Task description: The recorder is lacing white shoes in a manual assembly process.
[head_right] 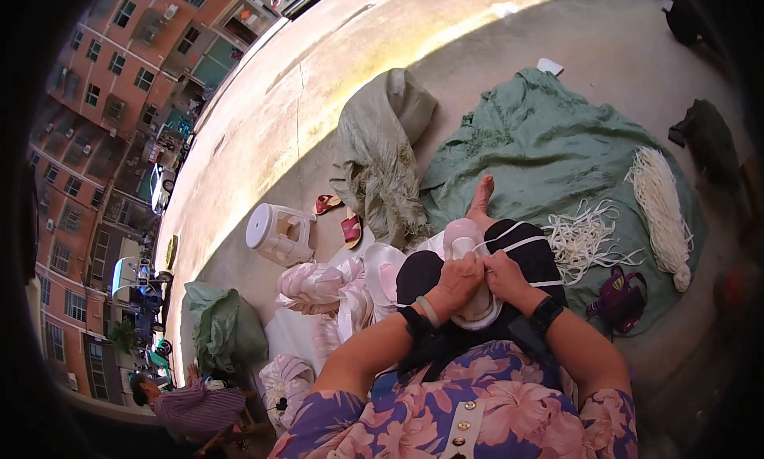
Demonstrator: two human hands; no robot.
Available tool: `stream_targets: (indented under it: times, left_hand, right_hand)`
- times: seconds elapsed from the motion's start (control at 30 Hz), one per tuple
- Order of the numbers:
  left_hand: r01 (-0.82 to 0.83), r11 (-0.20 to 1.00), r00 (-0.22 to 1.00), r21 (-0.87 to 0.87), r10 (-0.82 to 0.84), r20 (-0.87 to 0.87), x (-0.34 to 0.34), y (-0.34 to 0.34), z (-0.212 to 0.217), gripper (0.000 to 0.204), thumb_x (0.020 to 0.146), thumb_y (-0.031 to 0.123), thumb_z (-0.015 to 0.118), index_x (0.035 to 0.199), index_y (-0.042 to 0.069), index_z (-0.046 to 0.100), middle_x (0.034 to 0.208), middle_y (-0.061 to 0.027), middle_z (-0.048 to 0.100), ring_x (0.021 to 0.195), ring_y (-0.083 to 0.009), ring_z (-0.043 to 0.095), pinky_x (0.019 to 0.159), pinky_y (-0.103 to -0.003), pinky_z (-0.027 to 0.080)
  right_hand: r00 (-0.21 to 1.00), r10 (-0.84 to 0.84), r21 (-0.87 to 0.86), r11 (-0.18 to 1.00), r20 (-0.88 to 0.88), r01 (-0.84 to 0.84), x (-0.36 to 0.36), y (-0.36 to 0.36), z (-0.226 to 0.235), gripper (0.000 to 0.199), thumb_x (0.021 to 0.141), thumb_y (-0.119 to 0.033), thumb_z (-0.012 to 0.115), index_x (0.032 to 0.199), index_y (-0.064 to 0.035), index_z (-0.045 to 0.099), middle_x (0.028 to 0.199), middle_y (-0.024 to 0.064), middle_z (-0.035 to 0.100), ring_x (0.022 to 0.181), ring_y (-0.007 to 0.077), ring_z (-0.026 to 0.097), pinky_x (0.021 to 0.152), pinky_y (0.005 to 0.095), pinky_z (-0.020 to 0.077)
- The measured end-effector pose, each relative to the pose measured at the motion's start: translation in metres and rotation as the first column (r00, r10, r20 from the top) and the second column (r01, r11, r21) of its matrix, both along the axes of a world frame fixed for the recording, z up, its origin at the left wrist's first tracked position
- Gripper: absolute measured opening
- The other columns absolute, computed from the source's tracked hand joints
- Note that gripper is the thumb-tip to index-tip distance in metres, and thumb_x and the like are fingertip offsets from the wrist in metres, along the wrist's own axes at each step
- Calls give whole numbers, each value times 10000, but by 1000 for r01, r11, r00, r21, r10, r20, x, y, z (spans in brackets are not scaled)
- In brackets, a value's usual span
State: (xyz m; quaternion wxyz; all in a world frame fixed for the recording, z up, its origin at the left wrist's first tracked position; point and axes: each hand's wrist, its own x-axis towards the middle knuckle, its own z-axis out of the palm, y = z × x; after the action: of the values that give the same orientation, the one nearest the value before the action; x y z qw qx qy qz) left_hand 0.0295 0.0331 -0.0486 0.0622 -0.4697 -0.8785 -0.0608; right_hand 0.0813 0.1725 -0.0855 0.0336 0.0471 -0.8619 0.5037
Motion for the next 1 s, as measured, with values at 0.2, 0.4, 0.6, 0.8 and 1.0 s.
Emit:
stream_targets:
  times: [0.2, 0.4, 0.6, 0.8, 1.0]
  left_hand:
    - [-45, 994, 999, 95, 43, 27, -7, -3, 8, 90, 672, 114, 566, 716, 48, 524, 714, -107, 511, 555, -276, 567, 470, -381, 447]
    - [-207, 968, 977, 141, 197, 81, 27, -82, 40, 112, 667, 77, 572, 703, 60, 467, 727, -113, 492, 565, -305, 526, 507, -385, 435]
    - [-879, 453, 474, -151, 866, -159, 60, -319, 18, 120, 747, 131, 501, 689, 26, 503, 732, -168, 571, 685, -351, 570, 584, -428, 455]
    - [-984, 2, 136, 181, 663, 736, 68, -346, 58, 175, 810, 158, 500, 698, 23, 512, 568, -85, 563, 491, -176, 561, 479, -298, 442]
    - [-836, -111, 547, 537, -99, 832, 16, -293, 137, 168, 859, 167, 486, 792, 16, 518, 990, -188, 602, 549, -137, 524, 546, -251, 416]
  right_hand:
    - [993, -105, 69, 992, -52, 109, -8, -5, 0, 377, 712, -93, 531, 1089, -103, 549, 876, 173, 497, 828, 370, 534, 733, 427, 452]
    - [989, -57, -64, 996, 138, 67, 4, 7, 14, 476, 675, -245, 638, 1096, -42, 552, 886, 167, 562, 837, 298, 560, 756, 362, 454]
    - [935, -135, -127, 975, 328, 185, 10, 16, 32, 255, 760, -234, 601, 925, -39, 591, 784, 100, 573, 727, 229, 579, 670, 327, 457]
    - [899, -122, 221, 947, -421, 232, -24, 10, 26, 267, 685, -39, 535, 948, -49, 576, 869, 115, 564, 833, 265, 554, 765, 331, 459]
    - [999, 1, 179, 984, 54, -11, -31, 11, 21, 306, 652, -124, 522, 943, -62, 595, 856, 113, 587, 851, 280, 565, 773, 364, 451]
